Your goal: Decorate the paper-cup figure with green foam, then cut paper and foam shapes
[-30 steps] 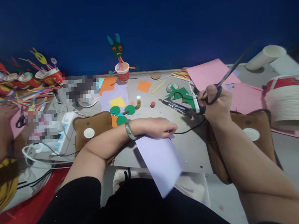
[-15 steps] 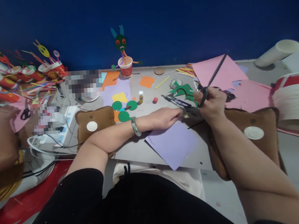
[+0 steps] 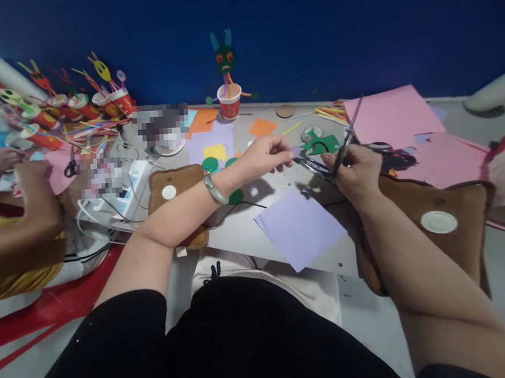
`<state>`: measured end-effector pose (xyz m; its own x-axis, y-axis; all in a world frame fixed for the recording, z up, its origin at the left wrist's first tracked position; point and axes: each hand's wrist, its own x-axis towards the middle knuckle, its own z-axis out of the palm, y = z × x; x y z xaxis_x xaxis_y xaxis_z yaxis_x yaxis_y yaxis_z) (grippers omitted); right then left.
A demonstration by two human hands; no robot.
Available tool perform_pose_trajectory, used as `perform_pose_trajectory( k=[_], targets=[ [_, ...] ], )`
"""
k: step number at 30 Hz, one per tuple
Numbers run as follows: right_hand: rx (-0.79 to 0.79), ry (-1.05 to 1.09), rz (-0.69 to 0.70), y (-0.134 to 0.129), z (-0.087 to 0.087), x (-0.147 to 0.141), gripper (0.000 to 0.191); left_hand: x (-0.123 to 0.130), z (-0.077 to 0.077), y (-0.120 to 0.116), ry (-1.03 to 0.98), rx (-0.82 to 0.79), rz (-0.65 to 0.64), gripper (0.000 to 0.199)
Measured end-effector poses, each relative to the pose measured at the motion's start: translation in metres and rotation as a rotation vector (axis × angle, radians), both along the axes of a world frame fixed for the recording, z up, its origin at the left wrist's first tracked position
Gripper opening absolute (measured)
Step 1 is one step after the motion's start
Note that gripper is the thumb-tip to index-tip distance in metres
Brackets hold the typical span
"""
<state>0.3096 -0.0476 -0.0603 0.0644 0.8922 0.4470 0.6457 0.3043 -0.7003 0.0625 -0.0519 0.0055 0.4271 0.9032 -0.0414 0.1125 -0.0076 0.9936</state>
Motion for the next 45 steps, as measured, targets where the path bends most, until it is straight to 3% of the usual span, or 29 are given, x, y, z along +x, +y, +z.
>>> perform_pose_trajectory(
  k=[5, 11, 15, 21, 28, 32, 40, 45],
  targets=[
    [-0.041, 0.009, 0.001, -0.004, 0.000, -0.006, 0.057, 0.000, -0.017, -0.022, -0.142, -0.260, 0.104, 0.014],
    [-0.185, 0.224, 0.062, -0.012, 0.006, -0.015, 0.046, 0.001, -0.036, -0.018, -0.215, -0.338, 0.201, 0.017],
    [-0.276, 0.241, 0.133, -0.021, 0.011, -0.025, 0.032, -0.001, -0.045, -0.016, -0.216, -0.360, 0.225, 0.018],
    [-0.375, 0.273, 0.217, -0.026, 0.012, -0.032, 0.030, 0.003, -0.059, -0.022, -0.247, -0.419, 0.223, 0.018],
    [-0.437, 0.234, 0.239, -0.026, 0.004, -0.032, 0.031, 0.005, -0.065, -0.025, -0.261, -0.379, 0.211, 0.017],
    [-0.451, 0.234, 0.304, -0.031, 0.002, -0.039, 0.036, 0.007, -0.071, -0.029, -0.256, -0.270, 0.185, 0.022],
    [-0.348, 0.223, 0.399, -0.034, 0.000, -0.043, 0.035, 0.007, -0.078, -0.031, -0.124, -0.014, 0.097, 0.024],
    [-0.333, 0.227, 0.414, -0.029, -0.003, -0.042, 0.031, 0.006, -0.079, -0.032, -0.069, 0.015, 0.095, 0.015]
  ],
)
